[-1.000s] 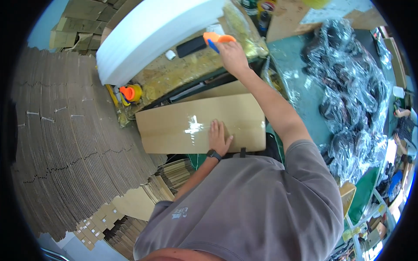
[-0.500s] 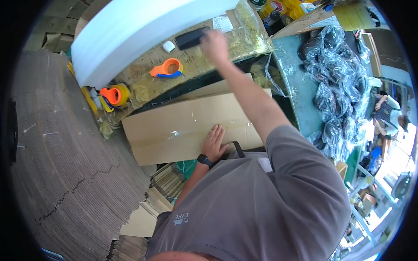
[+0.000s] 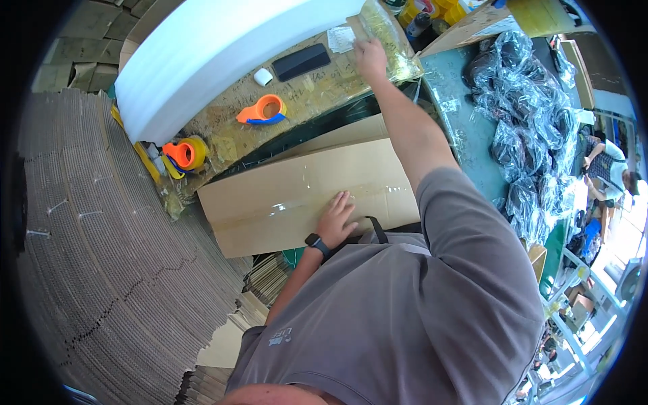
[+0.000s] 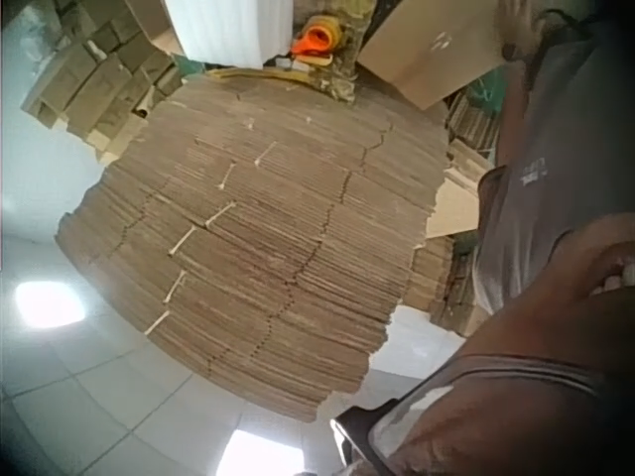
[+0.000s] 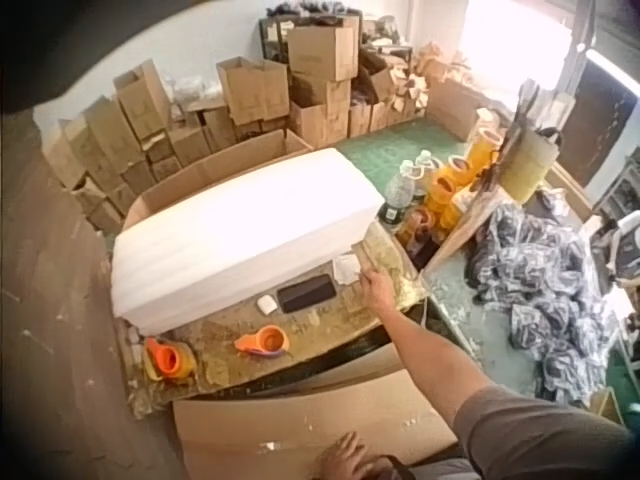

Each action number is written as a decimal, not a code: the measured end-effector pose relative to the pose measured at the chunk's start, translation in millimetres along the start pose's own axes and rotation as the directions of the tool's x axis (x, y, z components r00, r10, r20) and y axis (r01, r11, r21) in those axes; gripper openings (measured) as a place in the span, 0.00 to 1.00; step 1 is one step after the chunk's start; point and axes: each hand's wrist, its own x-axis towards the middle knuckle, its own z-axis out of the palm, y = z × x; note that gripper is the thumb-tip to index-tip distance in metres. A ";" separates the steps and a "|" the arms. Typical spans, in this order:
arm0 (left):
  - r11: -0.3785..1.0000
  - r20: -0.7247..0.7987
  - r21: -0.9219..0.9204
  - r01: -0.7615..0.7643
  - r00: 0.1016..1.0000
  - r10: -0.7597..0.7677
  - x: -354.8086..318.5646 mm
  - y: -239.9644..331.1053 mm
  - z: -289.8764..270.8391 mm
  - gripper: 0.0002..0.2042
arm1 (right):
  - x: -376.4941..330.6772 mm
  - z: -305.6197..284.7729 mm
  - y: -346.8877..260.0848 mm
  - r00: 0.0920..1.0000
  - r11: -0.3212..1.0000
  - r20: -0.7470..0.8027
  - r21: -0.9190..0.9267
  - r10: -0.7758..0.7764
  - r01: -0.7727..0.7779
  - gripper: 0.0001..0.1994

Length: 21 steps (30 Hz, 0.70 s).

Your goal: Pack items into cardboard boxes and seal them with packing tape.

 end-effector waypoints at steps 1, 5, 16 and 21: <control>0.996 0.040 -0.053 0.071 0.997 -0.069 0.9 -0.6 -1.8 0.34 | -17.2 -15.2 -15.3 0.998 0.998 0.010 0.001 -0.063 0.063 0.09; 0.528 -0.127 -0.825 0.200 0.845 -0.520 41.3 60.1 -34.1 0.28 | -149.2 -136.2 -79.7 0.866 0.886 0.205 0.196 -0.456 0.420 0.09; 0.444 0.231 -0.818 0.366 0.916 -0.329 152.0 230.6 40.4 0.15 | -290.9 -402.6 50.0 0.470 0.323 0.858 0.393 0.208 -0.861 0.10; 0.456 0.243 -0.797 0.395 0.902 -0.357 187.8 283.6 65.9 0.14 | -297.0 -447.7 89.4 0.358 -0.015 0.891 0.377 0.281 -0.926 0.09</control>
